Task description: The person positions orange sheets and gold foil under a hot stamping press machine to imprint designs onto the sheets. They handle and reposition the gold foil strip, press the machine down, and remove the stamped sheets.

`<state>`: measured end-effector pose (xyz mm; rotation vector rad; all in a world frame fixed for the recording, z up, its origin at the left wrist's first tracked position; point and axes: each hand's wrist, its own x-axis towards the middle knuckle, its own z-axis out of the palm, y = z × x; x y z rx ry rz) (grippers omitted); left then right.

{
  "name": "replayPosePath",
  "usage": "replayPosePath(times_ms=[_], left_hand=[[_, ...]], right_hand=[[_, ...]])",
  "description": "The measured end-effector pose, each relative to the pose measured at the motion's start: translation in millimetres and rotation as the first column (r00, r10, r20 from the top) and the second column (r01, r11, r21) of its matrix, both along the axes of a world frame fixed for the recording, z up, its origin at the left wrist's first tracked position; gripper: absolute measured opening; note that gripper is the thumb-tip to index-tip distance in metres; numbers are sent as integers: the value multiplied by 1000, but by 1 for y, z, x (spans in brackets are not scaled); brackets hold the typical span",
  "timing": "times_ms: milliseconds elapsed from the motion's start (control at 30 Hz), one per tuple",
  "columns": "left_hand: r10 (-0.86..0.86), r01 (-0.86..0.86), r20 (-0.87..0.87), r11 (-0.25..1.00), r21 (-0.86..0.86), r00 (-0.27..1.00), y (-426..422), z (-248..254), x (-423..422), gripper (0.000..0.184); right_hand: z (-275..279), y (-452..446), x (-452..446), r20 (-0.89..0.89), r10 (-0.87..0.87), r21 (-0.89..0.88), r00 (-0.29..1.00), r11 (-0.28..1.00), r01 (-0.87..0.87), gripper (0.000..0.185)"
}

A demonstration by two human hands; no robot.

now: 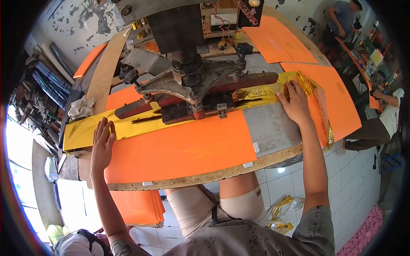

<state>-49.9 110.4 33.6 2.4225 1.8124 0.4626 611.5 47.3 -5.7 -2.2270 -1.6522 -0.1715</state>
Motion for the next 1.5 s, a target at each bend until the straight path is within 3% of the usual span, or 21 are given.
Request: replayPosePath(times_ms=[1200, 1500], left_hand=[[72, -73, -14, 992, -103, 997, 18, -10, -27, 58], [23, -21, 18, 993, -115, 1000, 28, -13, -30, 63]], right_hand=[[-4, 3, -18, 78, 43, 54, 996, 997, -47, 69], [-5, 3, -15, 84, 54, 77, 995, 995, -60, 68]])
